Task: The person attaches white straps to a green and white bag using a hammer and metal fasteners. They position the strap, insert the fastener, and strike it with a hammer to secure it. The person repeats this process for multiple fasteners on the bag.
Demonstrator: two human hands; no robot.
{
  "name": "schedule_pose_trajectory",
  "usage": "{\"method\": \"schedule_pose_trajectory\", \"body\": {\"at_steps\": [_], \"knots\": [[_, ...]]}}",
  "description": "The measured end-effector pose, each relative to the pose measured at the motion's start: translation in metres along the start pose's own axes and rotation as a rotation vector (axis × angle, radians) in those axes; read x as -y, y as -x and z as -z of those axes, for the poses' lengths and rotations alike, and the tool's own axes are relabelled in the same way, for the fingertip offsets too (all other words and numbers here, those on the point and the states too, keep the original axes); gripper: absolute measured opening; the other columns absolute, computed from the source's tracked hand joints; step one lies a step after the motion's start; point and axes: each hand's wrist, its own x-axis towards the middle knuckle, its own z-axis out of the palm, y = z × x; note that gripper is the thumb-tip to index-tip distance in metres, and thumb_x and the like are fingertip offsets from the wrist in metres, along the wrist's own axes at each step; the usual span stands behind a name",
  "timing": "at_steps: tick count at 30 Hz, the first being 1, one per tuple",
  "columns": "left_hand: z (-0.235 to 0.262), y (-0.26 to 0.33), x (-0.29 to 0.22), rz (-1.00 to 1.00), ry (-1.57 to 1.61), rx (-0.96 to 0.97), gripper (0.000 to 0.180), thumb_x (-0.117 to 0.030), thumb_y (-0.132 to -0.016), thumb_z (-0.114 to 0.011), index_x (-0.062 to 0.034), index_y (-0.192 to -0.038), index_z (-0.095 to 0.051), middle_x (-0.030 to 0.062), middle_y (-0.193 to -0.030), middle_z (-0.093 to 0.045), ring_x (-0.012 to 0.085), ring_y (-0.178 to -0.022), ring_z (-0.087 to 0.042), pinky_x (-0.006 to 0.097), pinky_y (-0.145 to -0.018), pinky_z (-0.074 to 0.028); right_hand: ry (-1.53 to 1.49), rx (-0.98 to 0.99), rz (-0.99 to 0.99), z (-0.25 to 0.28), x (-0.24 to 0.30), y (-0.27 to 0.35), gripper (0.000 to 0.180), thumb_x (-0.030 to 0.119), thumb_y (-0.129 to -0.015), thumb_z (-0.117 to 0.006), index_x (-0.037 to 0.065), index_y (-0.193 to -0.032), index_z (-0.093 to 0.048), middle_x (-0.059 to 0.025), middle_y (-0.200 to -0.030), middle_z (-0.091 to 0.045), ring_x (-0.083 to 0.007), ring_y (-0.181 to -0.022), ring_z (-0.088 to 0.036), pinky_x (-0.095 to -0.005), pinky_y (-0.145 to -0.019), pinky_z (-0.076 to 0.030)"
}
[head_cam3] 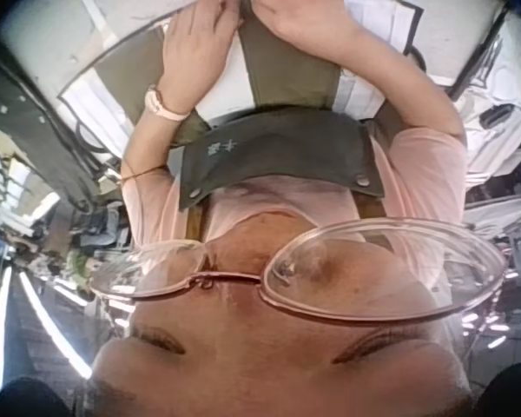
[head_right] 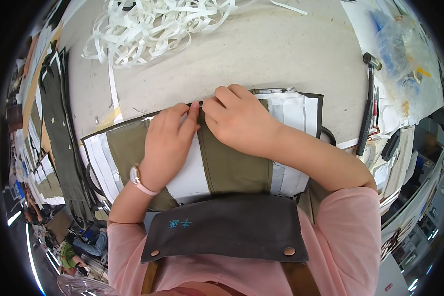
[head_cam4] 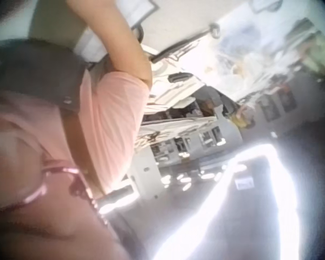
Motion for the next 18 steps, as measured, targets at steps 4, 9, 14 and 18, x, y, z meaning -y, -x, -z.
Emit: {"method": "schedule_pose_trajectory", "body": {"at_steps": [4, 9, 14, 18], "knots": [[-0.003, -0.001, -0.017, -0.015, -0.191, -0.046, 0.045, -0.012, -0.084, -0.071, 0.0038, -0.125, -0.062, 0.0128, -0.125, -0.059, 0.0286, -0.112, -0.059, 0.038, -0.088, -0.05, -0.047, -0.045, -0.05, -0.002, 0.0, 0.0, 0.025, 0.008, -0.072, -0.066, -0.001, -0.095, -0.069, -0.007, -0.092, -0.057, -0.0253, -0.091, -0.054, -0.0356, -0.08, -0.048], [-0.003, 0.001, -0.008, -0.082, -0.144, -0.045, 0.041, -0.012, -0.084, -0.071, 0.0026, -0.121, -0.066, 0.0108, -0.123, -0.061, 0.0269, -0.112, -0.061, 0.037, -0.089, -0.054, -0.19, -0.144, -0.154, -0.01, -0.009, 0.001, 0.023, 0.014, -0.071, -0.064, 0.003, -0.091, -0.066, -0.006, -0.094, -0.057, -0.0247, -0.091, -0.053, -0.0361, -0.081, -0.045], [0.002, -0.005, -0.004, -0.141, -0.114, -0.028, 0.037, -0.012, -0.083, -0.071, 0.0014, -0.117, -0.067, 0.0104, -0.12, -0.063, 0.0255, -0.11, -0.063, 0.034, -0.086, -0.055, -0.094, -0.053, -0.048, -0.002, -0.004, 0.0, 0.015, 0.014, -0.073, -0.062, 0.006, -0.086, -0.064, -0.0052, -0.092, -0.055, -0.0251, -0.089, -0.052, -0.0367, -0.08, -0.045], [0.006, -0.006, -0.009, -0.157, -0.25, 0.041, 0.039, -0.016, -0.083, -0.07, -0.0029, -0.119, -0.067, 0.0122, -0.12, -0.063, 0.0254, -0.109, -0.064, 0.034, -0.086, -0.055, -0.224, -0.016, -0.131, 0.008, -0.015, 0.002, 0.01, 0.008, -0.074, -0.064, 0.006, -0.084, -0.061, -0.0071, -0.091, -0.056, -0.0275, -0.089, -0.053, -0.0376, -0.08, -0.045]]}}
